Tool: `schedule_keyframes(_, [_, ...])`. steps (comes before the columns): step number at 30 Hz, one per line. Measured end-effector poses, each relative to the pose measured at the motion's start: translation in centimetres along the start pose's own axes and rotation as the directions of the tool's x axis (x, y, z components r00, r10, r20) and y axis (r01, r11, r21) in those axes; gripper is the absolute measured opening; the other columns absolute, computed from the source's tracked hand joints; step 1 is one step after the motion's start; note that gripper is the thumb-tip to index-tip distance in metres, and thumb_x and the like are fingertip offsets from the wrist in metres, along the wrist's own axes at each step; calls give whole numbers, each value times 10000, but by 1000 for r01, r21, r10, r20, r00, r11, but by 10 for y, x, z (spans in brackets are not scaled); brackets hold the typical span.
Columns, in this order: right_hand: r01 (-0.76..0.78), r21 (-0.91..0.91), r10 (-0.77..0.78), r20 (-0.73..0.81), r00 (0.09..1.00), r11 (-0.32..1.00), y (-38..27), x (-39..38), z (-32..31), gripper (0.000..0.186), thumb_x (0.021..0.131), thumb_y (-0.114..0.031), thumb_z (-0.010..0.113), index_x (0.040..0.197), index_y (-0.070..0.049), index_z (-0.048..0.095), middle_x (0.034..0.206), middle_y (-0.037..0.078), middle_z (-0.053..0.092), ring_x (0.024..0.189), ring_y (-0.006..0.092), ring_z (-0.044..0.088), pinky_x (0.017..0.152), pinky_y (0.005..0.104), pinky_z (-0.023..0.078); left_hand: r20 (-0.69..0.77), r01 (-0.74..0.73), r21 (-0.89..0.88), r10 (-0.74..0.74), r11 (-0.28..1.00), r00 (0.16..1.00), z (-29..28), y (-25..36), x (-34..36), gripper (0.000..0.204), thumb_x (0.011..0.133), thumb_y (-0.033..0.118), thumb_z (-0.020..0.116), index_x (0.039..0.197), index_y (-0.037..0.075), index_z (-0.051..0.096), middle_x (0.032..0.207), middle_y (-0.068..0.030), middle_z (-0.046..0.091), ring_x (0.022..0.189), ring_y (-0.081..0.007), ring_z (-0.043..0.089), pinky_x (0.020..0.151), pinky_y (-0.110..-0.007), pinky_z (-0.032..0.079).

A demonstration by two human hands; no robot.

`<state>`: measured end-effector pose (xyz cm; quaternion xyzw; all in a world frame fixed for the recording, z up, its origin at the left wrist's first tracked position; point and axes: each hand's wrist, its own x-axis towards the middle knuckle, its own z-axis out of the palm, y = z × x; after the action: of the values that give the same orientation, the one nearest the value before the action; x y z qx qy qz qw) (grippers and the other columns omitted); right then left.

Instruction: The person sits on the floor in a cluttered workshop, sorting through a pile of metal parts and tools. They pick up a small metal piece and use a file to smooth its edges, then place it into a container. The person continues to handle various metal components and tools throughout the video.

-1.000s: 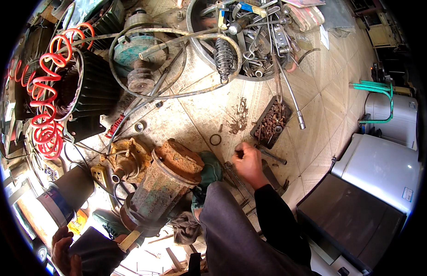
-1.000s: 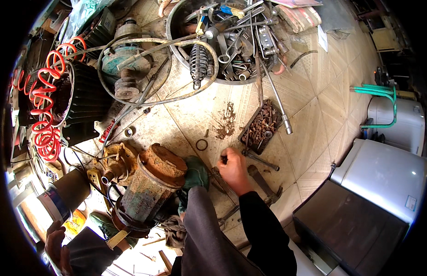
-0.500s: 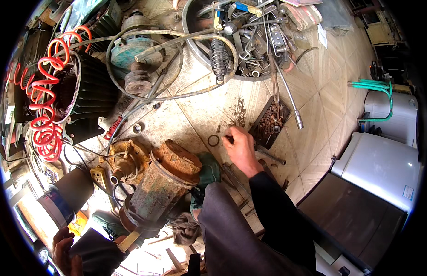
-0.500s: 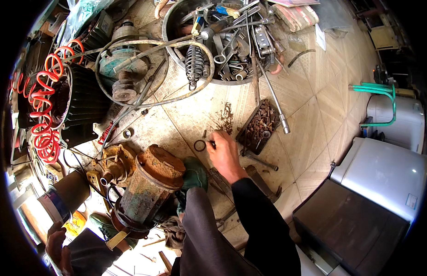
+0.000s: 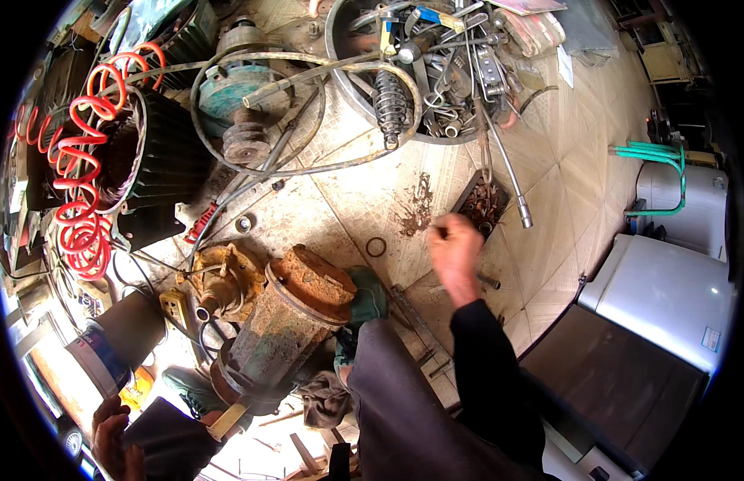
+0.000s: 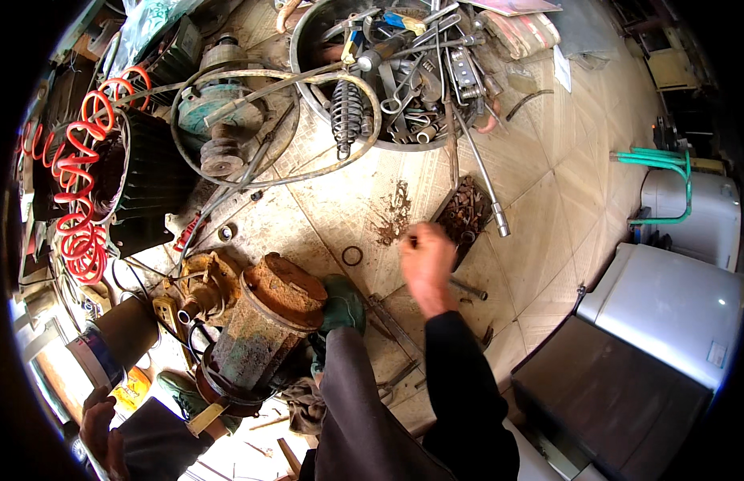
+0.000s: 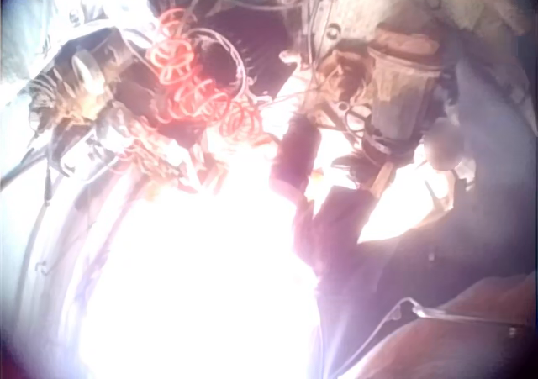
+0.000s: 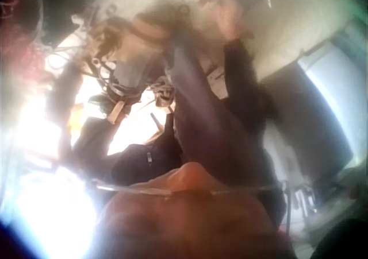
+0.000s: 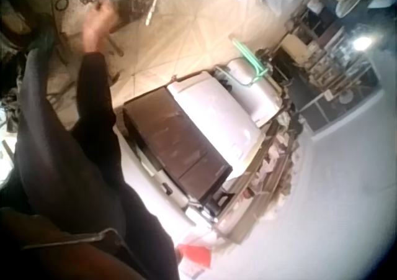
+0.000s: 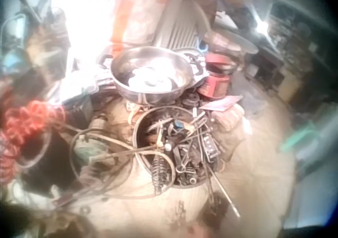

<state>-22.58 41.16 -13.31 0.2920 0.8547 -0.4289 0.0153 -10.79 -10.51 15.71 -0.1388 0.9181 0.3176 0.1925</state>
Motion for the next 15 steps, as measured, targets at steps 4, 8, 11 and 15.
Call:
schedule_keyframes(4, [209, -531, -313, -113, 943, 821, 10, 18, -66, 158, 798, -14, 784, 914, 20, 683, 990, 173, 700, 898, 298, 698, 734, 418, 567, 2, -7, -7, 7, 1000, 1000, -3, 1, 0, 408, 814, 256, 671, 1109, -26, 650, 1282, -258, 593, 1105, -326, 625, 957, -418, 502])
schedule_keyframes(8, [276, -640, -434, -100, 896, 717, -4, 7, -58, 206, 803, -35, 799, 972, 29, 699, 981, 193, 684, 897, 309, 681, 752, 441, 558, 2, -9, -2, 9, 1000, 1000, 0, 3, 1, 407, 811, 253, 673, 1108, -26, 652, 1280, -258, 594, 1105, -328, 626, 957, -419, 503])
schedule_keyframes(11, [376, -592, -430, 54, 901, 713, 1, -1, -29, 147, 839, -33, 768, 982, -15, 738, 945, 131, 687, 882, 272, 670, 741, 433, 579, 5, -15, -2, 15, 1000, 1000, 1, 3, 3, 407, 809, 251, 674, 1107, -26, 653, 1279, -259, 596, 1105, -328, 627, 958, -420, 503])
schedule_keyframes(15, [461, -636, -443, 203, 873, 619, -5, -1, -17, 156, 841, -12, 748, 997, -4, 745, 944, 133, 694, 892, 274, 676, 758, 412, 604, 5, -18, -6, 18, 1000, 1000, 2, 5, 3, 407, 806, 248, 676, 1106, -27, 655, 1277, -259, 597, 1105, -330, 628, 958, -421, 504])
